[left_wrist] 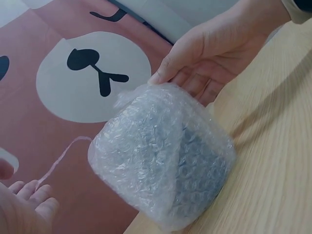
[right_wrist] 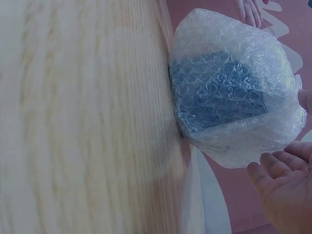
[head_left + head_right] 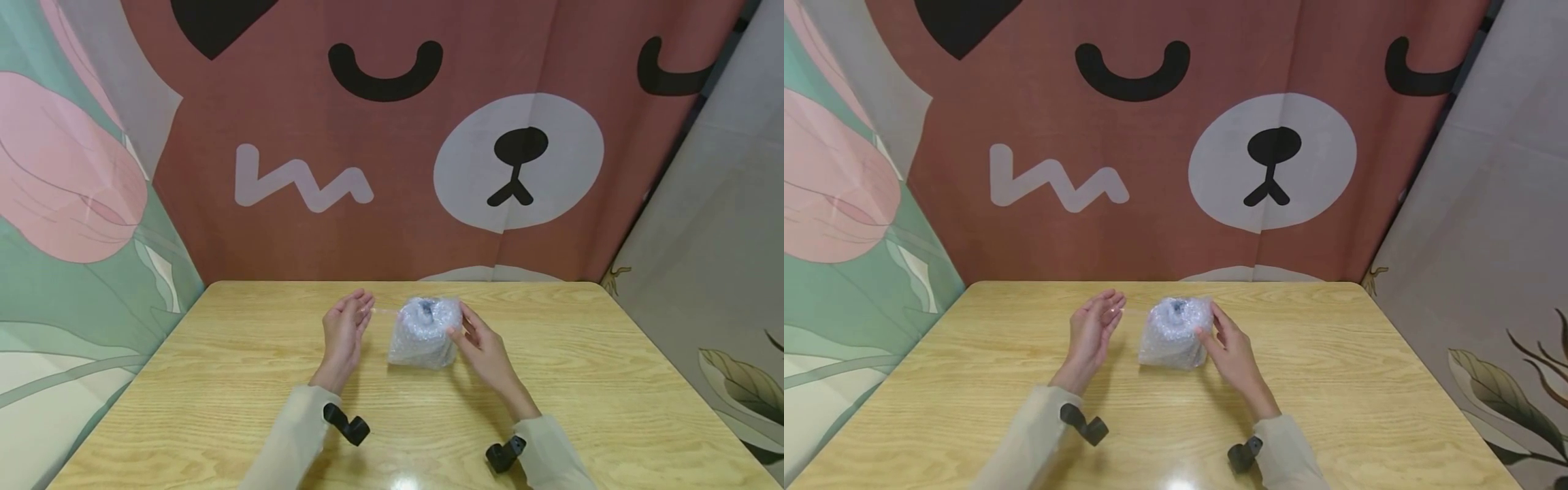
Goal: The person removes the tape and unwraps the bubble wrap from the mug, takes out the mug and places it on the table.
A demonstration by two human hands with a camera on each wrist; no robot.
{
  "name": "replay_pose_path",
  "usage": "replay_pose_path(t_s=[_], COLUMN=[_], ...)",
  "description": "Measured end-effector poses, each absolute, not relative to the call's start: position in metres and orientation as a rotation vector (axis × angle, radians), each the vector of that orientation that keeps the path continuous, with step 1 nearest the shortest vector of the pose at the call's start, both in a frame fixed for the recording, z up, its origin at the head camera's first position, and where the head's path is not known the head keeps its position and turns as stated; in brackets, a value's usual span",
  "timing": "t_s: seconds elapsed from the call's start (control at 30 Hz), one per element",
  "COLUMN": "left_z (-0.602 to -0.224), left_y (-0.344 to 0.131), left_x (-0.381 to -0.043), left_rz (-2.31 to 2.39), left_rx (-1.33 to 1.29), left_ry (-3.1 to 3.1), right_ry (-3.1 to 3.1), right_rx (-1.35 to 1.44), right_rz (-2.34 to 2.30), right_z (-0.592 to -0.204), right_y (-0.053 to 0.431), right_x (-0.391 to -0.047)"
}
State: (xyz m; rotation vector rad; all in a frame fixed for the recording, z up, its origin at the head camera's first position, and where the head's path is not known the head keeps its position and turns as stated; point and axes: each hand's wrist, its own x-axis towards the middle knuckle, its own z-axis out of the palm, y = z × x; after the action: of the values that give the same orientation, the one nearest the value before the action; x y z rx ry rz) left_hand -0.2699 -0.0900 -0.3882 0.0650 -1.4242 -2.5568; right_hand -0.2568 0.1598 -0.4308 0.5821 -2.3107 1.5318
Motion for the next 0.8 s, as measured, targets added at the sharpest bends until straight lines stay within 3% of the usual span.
replay_pose_path(t_s=[0.8], left_z=[-0.3913], left_y=[-0.0883], left_x=[-0.2706], left_rz=[-2.215], left_rx=[-0.130], left_ry=[-1.659], right_ry=[-2.320], right_rx=[0.556], right_rz=[1.209], right_z=[-0.4233], right_y=[0.1594], right_x=[-0.2521])
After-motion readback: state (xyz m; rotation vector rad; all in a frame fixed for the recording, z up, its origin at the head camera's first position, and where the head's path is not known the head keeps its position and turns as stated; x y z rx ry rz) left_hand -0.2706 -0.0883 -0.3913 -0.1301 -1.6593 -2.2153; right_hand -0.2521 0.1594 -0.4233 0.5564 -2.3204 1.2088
